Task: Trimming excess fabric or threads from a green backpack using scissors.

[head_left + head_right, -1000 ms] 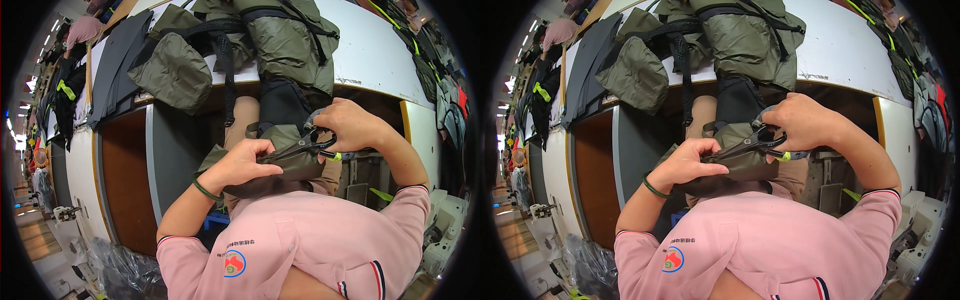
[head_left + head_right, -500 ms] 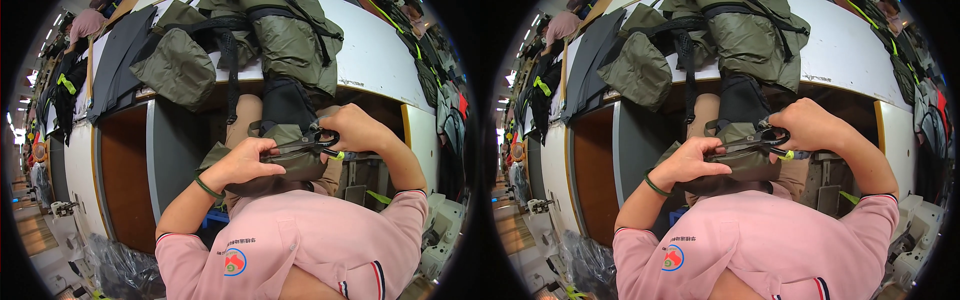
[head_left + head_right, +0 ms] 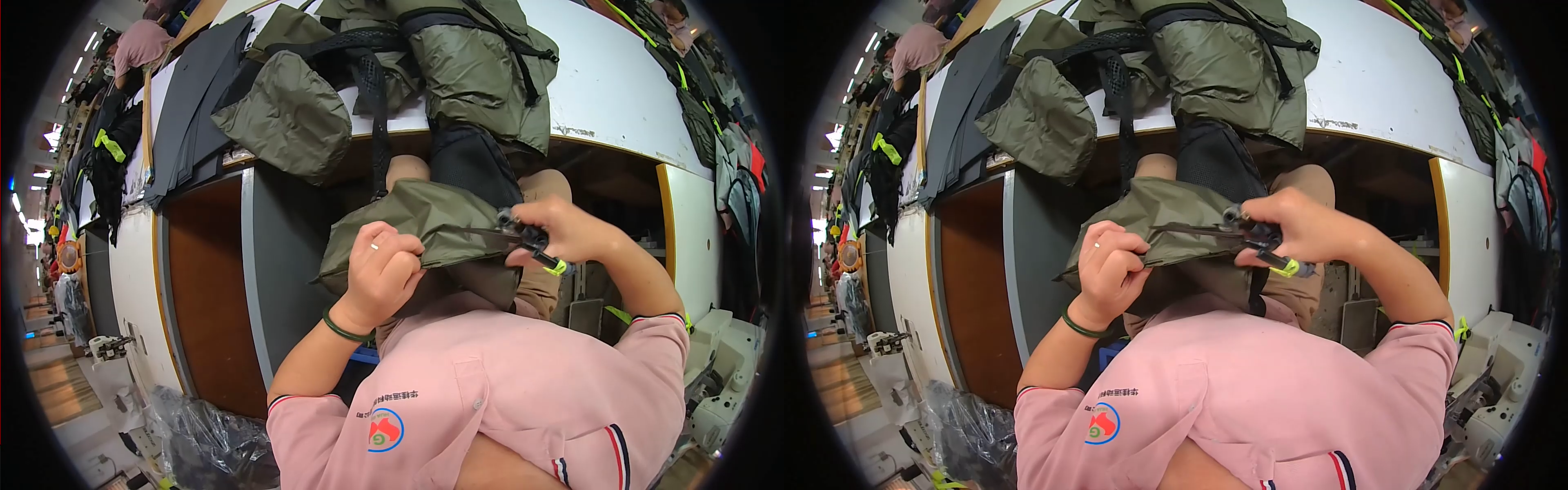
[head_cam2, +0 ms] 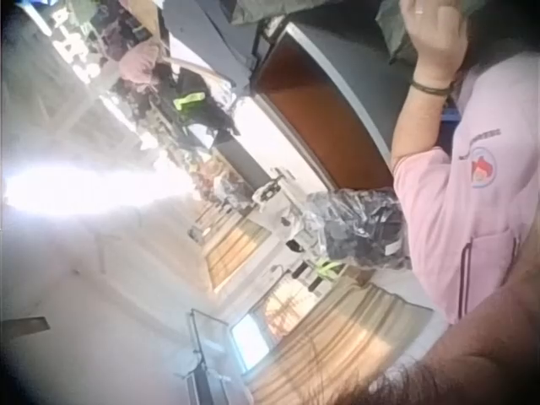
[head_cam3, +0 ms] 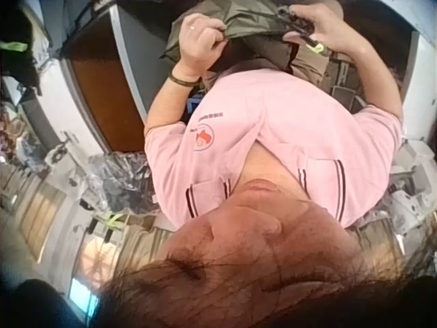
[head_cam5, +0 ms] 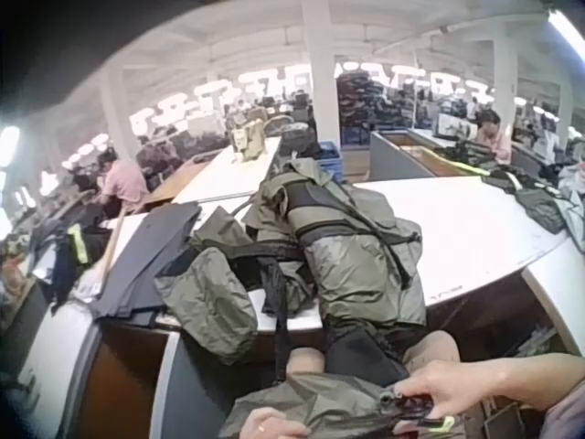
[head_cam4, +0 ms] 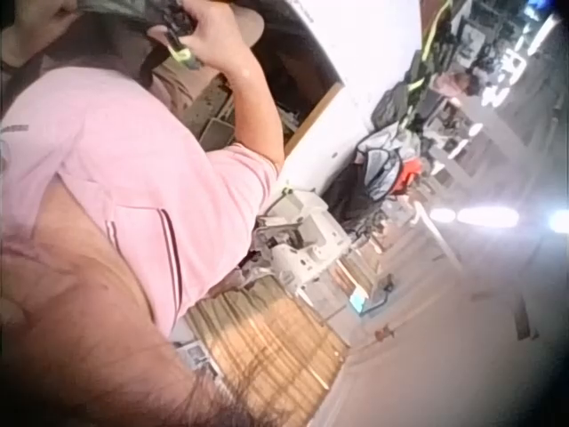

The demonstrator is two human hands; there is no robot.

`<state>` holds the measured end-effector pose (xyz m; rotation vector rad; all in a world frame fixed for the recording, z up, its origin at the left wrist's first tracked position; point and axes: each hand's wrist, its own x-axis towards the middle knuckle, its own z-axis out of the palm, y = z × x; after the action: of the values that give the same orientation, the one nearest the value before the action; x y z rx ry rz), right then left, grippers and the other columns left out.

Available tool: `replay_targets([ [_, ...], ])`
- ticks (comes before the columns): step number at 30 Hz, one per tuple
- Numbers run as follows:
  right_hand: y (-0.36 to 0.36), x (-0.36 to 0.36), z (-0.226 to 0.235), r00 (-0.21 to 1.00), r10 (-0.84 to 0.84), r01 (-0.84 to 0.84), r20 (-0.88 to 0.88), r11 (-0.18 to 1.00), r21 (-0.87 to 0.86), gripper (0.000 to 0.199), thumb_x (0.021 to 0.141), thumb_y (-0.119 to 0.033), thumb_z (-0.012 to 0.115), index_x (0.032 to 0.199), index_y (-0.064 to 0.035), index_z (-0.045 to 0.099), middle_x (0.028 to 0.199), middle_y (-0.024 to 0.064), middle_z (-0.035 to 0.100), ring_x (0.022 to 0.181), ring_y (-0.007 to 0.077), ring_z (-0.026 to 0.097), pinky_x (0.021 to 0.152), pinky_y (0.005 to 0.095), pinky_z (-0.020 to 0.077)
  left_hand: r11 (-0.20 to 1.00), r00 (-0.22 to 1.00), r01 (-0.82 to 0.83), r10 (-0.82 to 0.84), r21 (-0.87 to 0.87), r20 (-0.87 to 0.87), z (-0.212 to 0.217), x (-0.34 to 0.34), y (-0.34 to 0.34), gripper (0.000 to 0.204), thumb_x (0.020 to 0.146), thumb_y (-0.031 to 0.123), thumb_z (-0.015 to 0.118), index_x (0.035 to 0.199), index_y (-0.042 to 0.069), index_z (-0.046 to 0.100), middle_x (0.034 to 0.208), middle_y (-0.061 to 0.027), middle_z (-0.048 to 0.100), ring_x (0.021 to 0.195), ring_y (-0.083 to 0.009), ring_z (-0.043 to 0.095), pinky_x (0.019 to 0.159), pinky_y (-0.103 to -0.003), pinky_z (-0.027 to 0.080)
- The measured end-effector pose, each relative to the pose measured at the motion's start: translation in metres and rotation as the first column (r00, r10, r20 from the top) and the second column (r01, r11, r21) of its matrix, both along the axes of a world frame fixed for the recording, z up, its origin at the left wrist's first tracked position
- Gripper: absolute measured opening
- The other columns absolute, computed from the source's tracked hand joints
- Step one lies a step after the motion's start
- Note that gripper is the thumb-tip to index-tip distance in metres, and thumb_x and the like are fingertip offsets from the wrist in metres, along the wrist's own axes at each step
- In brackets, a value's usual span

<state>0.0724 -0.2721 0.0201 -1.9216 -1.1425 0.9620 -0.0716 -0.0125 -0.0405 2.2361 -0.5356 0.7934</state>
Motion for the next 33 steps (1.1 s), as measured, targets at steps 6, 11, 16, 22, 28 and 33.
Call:
replay_targets([
  [6,-0.016,0.02,0.026,0.716,-0.025,-0.055,0.697,0.994,0.093,0.028,0.063,-0.017,0.077,0.074,-0.0057,0.054,0.066,0.0085,0.054,0.066,0.0312,0.055,0.067,0.0379,0.0427,0.999,0.992,0.038,-0.041,0.024,0.118,-0.002,-0.005,0.003,0.038,0.058,-0.006,0.077,0.077,0.01,0.048,0.085,-0.0054,0.066,0.067,-0.021,0.058,0.081,-0.042,0.048],
  [11,-0.033,0.029,0.038,0.681,0.045,-0.058,0.731,0.998,-0.006,0.027,0.062,-0.017,0.077,0.075,-0.0065,0.054,0.065,0.0076,0.052,0.066,0.0303,0.054,0.069,0.037,0.0427,0.998,0.983,0.045,-0.053,0.049,0.173,-0.002,-0.009,0.003,0.025,0.068,0.0,0.071,0.07,0.008,0.047,0.086,-0.0069,0.065,0.067,-0.019,0.06,0.083,-0.041,0.046],
  [16,-0.04,0.026,0.038,0.701,0.128,-0.087,0.701,0.992,-0.094,0.029,0.061,-0.017,0.077,0.074,-0.006,0.054,0.066,0.0074,0.053,0.066,0.0298,0.054,0.07,0.0368,0.0428,0.997,0.983,0.052,-0.062,0.06,0.173,-0.003,-0.011,0.002,0.025,0.069,-0.001,0.07,0.07,0.008,0.047,0.087,-0.007,0.065,0.068,-0.0192,0.063,0.084,-0.042,0.046],
  [22,-0.039,0.025,0.035,0.715,0.166,-0.115,0.679,0.986,-0.12,0.028,0.059,-0.018,0.076,0.071,-0.0059,0.054,0.066,0.0076,0.055,0.066,0.0305,0.055,0.07,0.0369,0.043,0.995,0.983,0.075,-0.085,0.068,0.162,-0.003,-0.012,0.001,0.024,0.07,-0.001,0.069,0.071,0.008,0.048,0.088,-0.0071,0.065,0.066,-0.0196,0.063,0.086,-0.042,0.045],
  [28,-0.038,0.024,0.039,0.726,0.259,-0.13,0.637,0.961,-0.244,0.028,0.059,-0.017,0.076,0.07,-0.0049,0.053,0.063,0.0091,0.054,0.066,0.0323,0.056,0.067,0.0386,0.0442,0.994,0.981,0.081,-0.093,0.073,0.168,-0.003,-0.012,0.001,0.023,0.07,0.0,0.069,0.071,0.008,0.048,0.088,-0.0072,0.065,0.065,-0.0196,0.063,0.086,-0.042,0.045],
  [33,-0.037,0.027,0.04,0.735,0.21,-0.107,0.645,0.975,-0.196,0.036,0.06,-0.02,0.082,0.065,-0.0052,0.049,0.06,0.0084,0.05,0.06,0.033,0.052,0.061,0.0394,0.042,0.994,0.98,0.097,-0.106,0.058,0.171,-0.003,-0.01,0.002,0.023,0.069,-0.001,0.068,0.068,0.008,0.047,0.088,-0.0073,0.065,0.065,-0.0194,0.062,0.085,-0.041,0.045],
])
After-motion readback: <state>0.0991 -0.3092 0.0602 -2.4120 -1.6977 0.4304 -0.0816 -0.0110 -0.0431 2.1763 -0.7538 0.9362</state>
